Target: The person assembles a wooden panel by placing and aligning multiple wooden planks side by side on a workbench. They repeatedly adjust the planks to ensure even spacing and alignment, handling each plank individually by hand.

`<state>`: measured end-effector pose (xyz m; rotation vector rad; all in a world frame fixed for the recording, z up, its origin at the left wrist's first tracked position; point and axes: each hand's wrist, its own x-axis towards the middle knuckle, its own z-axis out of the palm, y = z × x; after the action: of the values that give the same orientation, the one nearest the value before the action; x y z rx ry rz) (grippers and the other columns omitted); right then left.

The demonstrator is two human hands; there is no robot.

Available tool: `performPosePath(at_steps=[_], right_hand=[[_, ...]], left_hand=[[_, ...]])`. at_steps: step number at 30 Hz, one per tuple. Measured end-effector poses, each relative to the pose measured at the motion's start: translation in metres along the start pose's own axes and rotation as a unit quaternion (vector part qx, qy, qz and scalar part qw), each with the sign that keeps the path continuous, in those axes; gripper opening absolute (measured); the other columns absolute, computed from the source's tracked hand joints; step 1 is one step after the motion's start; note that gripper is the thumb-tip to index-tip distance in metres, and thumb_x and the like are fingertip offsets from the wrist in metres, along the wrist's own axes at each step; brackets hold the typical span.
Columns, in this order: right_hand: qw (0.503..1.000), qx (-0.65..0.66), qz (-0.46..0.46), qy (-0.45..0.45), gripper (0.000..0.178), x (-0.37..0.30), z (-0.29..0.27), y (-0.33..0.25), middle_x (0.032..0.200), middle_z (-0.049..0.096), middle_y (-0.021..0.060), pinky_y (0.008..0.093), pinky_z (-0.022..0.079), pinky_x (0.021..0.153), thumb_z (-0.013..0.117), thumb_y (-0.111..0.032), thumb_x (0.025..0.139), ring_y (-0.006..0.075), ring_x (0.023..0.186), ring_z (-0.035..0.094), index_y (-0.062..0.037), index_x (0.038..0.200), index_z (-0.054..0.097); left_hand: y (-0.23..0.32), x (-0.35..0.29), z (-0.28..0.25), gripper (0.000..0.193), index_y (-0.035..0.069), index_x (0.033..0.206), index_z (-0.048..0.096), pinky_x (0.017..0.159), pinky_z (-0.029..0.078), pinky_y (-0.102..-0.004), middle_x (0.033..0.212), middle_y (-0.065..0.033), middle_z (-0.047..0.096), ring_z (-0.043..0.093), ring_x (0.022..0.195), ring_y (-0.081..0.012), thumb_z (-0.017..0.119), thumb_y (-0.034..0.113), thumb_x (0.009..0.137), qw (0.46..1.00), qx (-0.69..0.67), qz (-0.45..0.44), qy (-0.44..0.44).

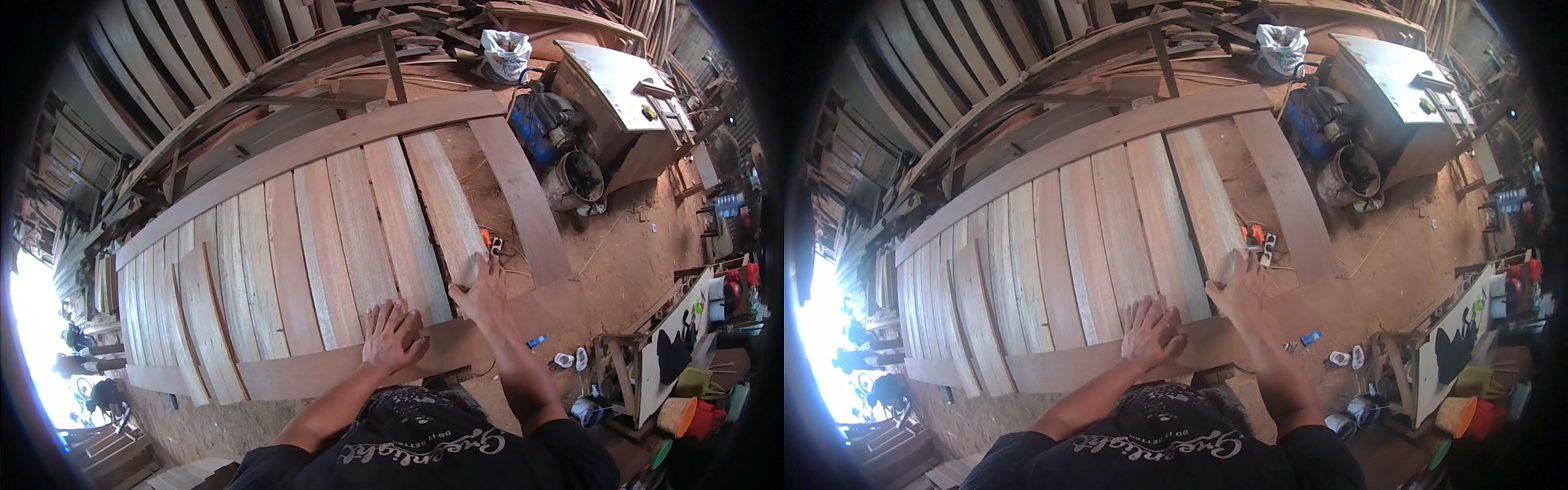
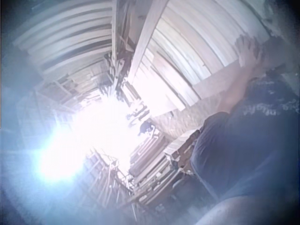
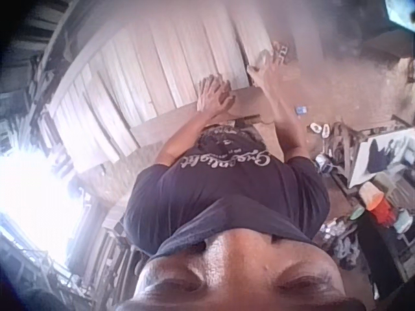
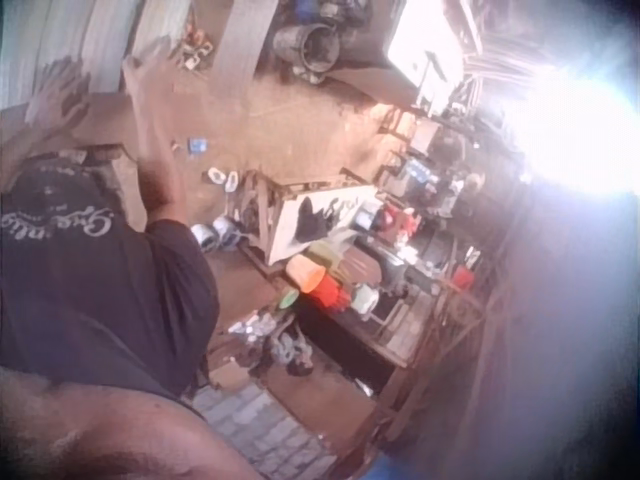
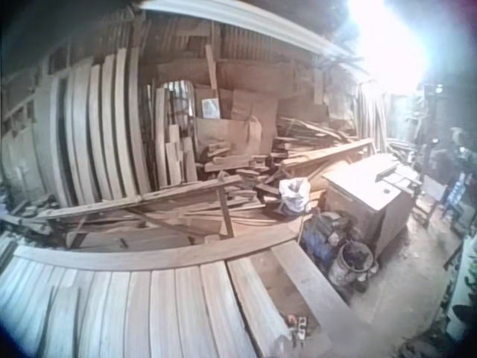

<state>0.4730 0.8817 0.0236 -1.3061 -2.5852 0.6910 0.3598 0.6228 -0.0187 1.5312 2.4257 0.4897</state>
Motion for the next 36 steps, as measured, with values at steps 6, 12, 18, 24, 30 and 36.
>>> performPosePath(at_steps=[6, 12, 18, 24, 30, 36], right_hand=[[1.000, -0.010, 0.009, -0.001, 0.102, 0.003, -0.009, -0.012, 0.169, 0.045, 0.0370, 0.0592, 0.036, 0.130, 0.092, -0.045, 0.081, 0.0530, 0.154, 0.045, -0.0016, 0.164, 0.051], [1.000, -0.014, 0.010, 0.001, 0.102, 0.000, -0.002, -0.009, 0.169, 0.045, 0.0366, 0.0594, 0.036, 0.130, 0.091, -0.046, 0.081, 0.0530, 0.154, 0.044, -0.0021, 0.164, 0.051], [1.000, -0.009, 0.009, -0.003, 0.103, 0.000, 0.011, -0.002, 0.169, 0.044, 0.0362, 0.0603, 0.035, 0.130, 0.091, -0.048, 0.082, 0.0531, 0.155, 0.044, -0.0037, 0.165, 0.050], [1.000, -0.013, -0.004, 0.005, 0.100, 0.001, 0.029, 0.012, 0.169, 0.045, 0.0353, 0.0609, 0.036, 0.130, 0.090, -0.049, 0.083, 0.0538, 0.154, 0.044, -0.0052, 0.164, 0.051], [0.999, -0.007, -0.023, 0.022, 0.101, 0.009, 0.044, 0.021, 0.170, 0.044, 0.0363, 0.0627, 0.038, 0.128, 0.092, -0.049, 0.082, 0.0555, 0.152, 0.046, -0.0047, 0.163, 0.052], [0.995, 0.078, -0.055, -0.026, 0.102, 0.025, 0.039, 0.053, 0.166, 0.049, 0.0362, 0.0575, 0.042, 0.128, 0.092, -0.050, 0.087, 0.0518, 0.153, 0.050, -0.0017, 0.166, 0.048]], left_hand=[[0.001, 0.002, -0.001, 0.080, 0.021, 0.164, 0.062, 0.135, 0.017, -0.0749, 0.176, -0.0185, 0.045, 0.032, 0.167, -0.0469, 0.075, 0.062, 0.097, 1.000, 0.005, -0.006, 0.005], [0.000, 0.001, -0.001, 0.080, 0.020, 0.164, 0.062, 0.135, 0.018, -0.0745, 0.175, -0.0186, 0.047, 0.033, 0.167, -0.0468, 0.077, 0.058, 0.096, 1.000, -0.011, -0.002, 0.013], [-0.002, -0.001, 0.003, 0.079, 0.020, 0.163, 0.063, 0.136, 0.016, -0.0726, 0.177, -0.0190, 0.045, 0.031, 0.168, -0.0462, 0.072, 0.064, 0.098, 1.000, -0.009, -0.003, 0.007], [0.002, -0.004, 0.006, 0.081, 0.020, 0.166, 0.060, 0.136, 0.011, -0.0755, 0.181, -0.0185, 0.039, 0.026, 0.170, -0.0466, 0.071, 0.065, 0.100, 1.000, 0.013, -0.001, -0.002], [0.038, 0.030, 0.026, 0.085, 0.016, 0.168, 0.056, 0.135, 0.011, -0.0771, 0.181, -0.0196, 0.037, 0.025, 0.170, -0.0478, 0.074, 0.062, 0.100, 0.999, -0.033, 0.022, -0.008], [0.060, 0.062, 0.037, 0.081, 0.016, 0.168, 0.055, 0.136, 0.009, -0.0767, 0.179, -0.0170, 0.043, 0.027, 0.170, -0.0461, 0.074, 0.058, 0.101, 0.998, -0.035, 0.047, -0.011]])
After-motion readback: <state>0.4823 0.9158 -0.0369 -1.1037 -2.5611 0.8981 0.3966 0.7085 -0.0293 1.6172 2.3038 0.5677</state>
